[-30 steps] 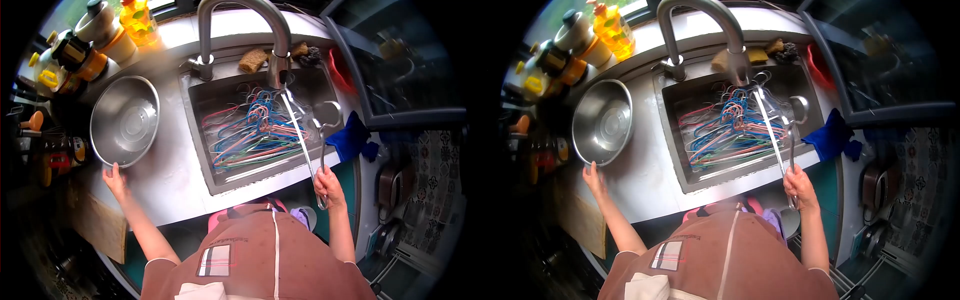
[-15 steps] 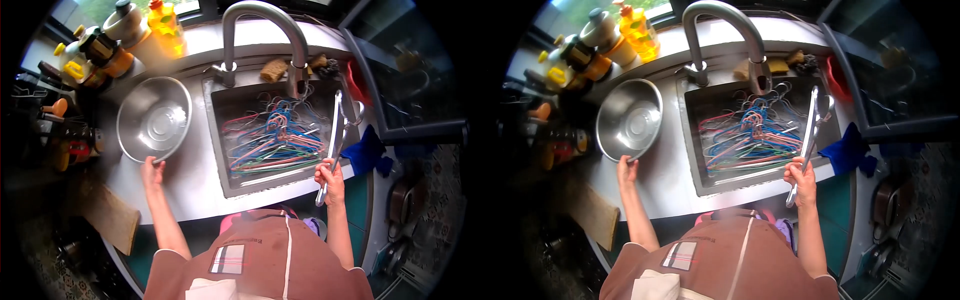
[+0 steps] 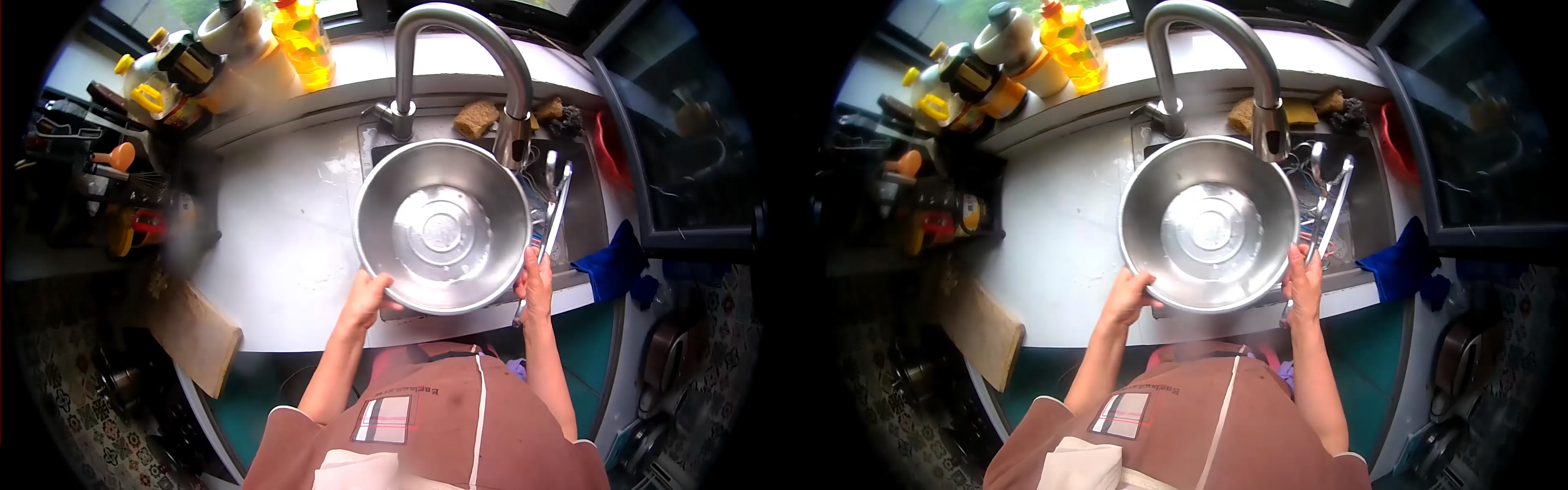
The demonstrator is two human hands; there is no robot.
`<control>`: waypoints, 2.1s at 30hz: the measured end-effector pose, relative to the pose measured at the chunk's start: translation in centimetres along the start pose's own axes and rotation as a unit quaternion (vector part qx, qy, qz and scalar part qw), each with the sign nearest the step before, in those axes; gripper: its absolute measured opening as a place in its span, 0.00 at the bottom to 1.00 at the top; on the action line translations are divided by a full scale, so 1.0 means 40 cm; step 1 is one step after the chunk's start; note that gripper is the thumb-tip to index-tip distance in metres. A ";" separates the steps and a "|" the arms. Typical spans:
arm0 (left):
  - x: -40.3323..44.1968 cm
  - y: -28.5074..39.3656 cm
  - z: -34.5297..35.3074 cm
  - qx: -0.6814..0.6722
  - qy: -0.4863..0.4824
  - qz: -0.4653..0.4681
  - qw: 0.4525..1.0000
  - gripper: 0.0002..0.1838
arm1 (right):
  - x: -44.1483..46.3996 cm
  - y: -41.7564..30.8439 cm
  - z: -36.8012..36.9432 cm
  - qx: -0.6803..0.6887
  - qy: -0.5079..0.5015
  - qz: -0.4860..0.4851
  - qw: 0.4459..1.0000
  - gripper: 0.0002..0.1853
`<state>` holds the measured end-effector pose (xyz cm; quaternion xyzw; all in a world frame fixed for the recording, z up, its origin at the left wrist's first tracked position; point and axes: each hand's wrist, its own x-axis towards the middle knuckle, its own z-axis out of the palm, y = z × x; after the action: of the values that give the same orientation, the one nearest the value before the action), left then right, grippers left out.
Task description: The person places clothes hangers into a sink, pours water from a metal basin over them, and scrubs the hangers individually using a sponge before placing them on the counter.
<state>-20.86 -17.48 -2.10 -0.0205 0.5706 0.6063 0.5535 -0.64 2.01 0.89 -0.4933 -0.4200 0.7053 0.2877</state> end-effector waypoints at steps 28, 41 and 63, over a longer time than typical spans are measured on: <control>0.585 0.433 0.001 0.403 0.213 0.343 0.822 0.12 | 0.096 0.003 -0.015 -0.032 0.084 -0.054 0.994 0.19; 0.628 0.444 -0.020 0.464 0.238 0.407 0.750 0.12 | 0.115 0.012 -0.012 -0.040 0.052 -0.005 0.998 0.18; 0.568 0.407 0.020 0.535 0.323 0.335 0.705 0.22 | 0.155 0.040 -0.015 -0.040 0.081 -0.117 0.989 0.18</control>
<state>-40.45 2.08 -5.84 0.2770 0.9125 0.3008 0.0136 -2.22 6.53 -3.44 -0.5074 -0.4784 0.6067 0.3816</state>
